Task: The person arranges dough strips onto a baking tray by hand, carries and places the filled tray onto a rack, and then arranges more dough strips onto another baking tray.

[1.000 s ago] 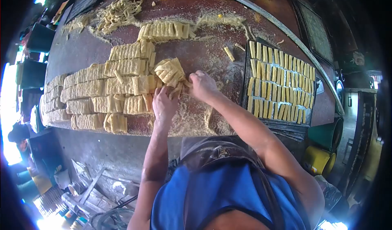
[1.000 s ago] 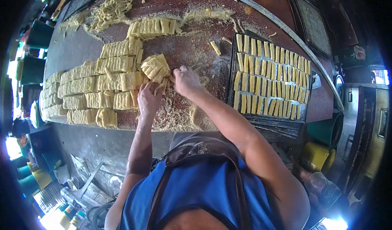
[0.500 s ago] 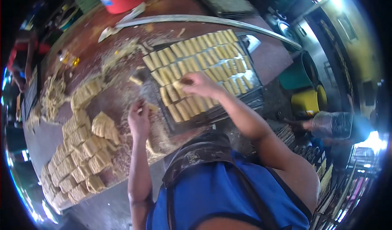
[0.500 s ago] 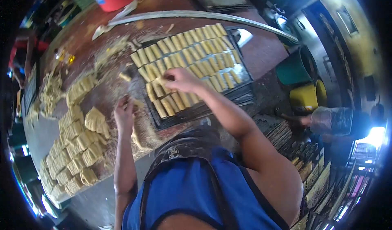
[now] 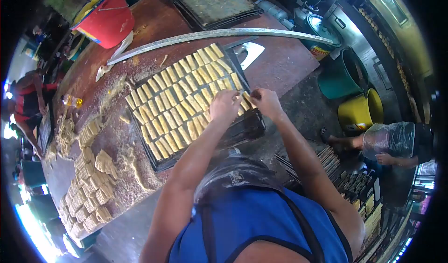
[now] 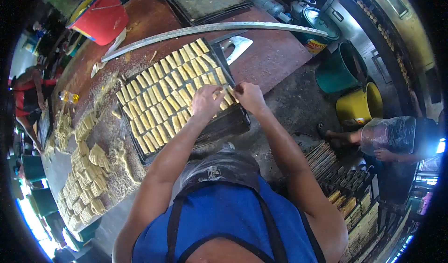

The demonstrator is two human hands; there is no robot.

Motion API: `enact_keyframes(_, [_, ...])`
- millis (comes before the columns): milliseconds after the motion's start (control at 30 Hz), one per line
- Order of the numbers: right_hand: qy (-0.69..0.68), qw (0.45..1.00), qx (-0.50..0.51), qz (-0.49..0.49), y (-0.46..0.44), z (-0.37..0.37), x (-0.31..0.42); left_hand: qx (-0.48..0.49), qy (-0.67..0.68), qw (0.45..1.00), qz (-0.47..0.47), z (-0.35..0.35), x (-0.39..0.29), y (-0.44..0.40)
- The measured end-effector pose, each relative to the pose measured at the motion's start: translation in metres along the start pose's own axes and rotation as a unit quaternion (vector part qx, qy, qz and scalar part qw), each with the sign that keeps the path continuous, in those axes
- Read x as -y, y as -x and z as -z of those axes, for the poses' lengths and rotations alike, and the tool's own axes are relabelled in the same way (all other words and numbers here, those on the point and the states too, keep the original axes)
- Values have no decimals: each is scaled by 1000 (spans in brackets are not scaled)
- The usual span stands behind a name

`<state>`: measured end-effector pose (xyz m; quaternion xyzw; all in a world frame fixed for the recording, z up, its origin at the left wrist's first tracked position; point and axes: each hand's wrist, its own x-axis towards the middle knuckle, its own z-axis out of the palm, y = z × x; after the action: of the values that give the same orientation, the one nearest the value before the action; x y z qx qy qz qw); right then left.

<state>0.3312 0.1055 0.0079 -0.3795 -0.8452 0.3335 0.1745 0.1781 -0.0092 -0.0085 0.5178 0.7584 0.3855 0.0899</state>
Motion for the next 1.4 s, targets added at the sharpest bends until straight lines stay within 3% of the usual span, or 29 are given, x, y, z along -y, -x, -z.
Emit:
enact_keyframes(167, [25, 999, -16, 44, -1, -3, -10, 63, -96, 990, -81, 2, -11, 22])
enact_keyframes(233, [10, 999, -30, 37, -2, 2, -6, 22, -36, 997, -64, 11, -8, 23])
enact_keyframes(300, [-3, 999, -43, 29, 0, 4, -12, -84, 12, 992, -94, 51, 5, 25])
enact_keyframes(367, [19, 999, -10, -46, 1, 3, -22, -166, -95, 979, 64, 102, 37, 44])
enact_keyframes(433, [9, 998, 5, -60, 2, 1, -22, -176, -194, 942, 208, 152, 98, 72])
enact_keyframes(467, [6, 996, 20, -82, 2, -1, -20, -150, -244, 901, 326, 177, 97, 83])
enact_keyframes(500, [1, 997, 19, -79, 2, -3, -18, -132, -271, 898, 321, 189, 150, 107])
enact_keyframes(533, [-9, 995, 13, -96, 2, -2, -16, -119, -197, 889, 396, 201, 159, 115])
enact_keyframes(567, [-17, 993, 7, -114, 2, 1, -12, -111, -175, 896, 393, 206, 185, 130])
enact_keyframes(633, [21, 995, -10, -98, 3, 6, 2, -138, -119, 898, 400, 215, 172, 134])
enact_keyframes(700, [-42, 980, 38, -189, 8, 7, 16, -154, -84, 904, 390, 219, 195, 140])
enact_keyframes(800, [-22, 979, 23, -202, 31, -10, 16, -150, -34, 906, 395, 231, 217, 143])
enact_keyframes(900, [-103, 977, -81, -167, 84, -35, 25, -111, 79, 908, 396, 245, 230, 147])
enact_keyframes(1000, [-192, 953, -142, -187, 149, -64, 43, -135, 289, 847, 425, 263, 216, 141])
enact_keyframes(1033, [-182, 950, -158, -197, 175, -77, 46, -124, 368, 805, 447, 277, 194, 141])
enact_keyframes(1100, [-163, 933, -166, -276, 232, -76, 77, 39, 426, 833, 350, 287, 175, 136])
enact_keyframes(1133, [-226, 899, -243, -284, 264, -88, 80, 89, 430, 836, 329, 282, 161, 130])
enact_keyframes(1233, [-105, 894, -304, -313, 359, -77, 113, 201, 405, 837, 309, 255, 120, 122])
enact_keyframes(1267, [-126, 862, -340, -355, 390, -72, 129, 228, 395, 834, 310, 248, 107, 120])
enact_keyframes(1333, [-130, 819, -390, -399, 399, -71, 213, 274, 379, 823, 324, 267, 109, 104])
enact_keyframes(1400, [-131, 786, -474, -375, 412, -88, 263, 316, 362, 821, 308, 282, 116, 85])
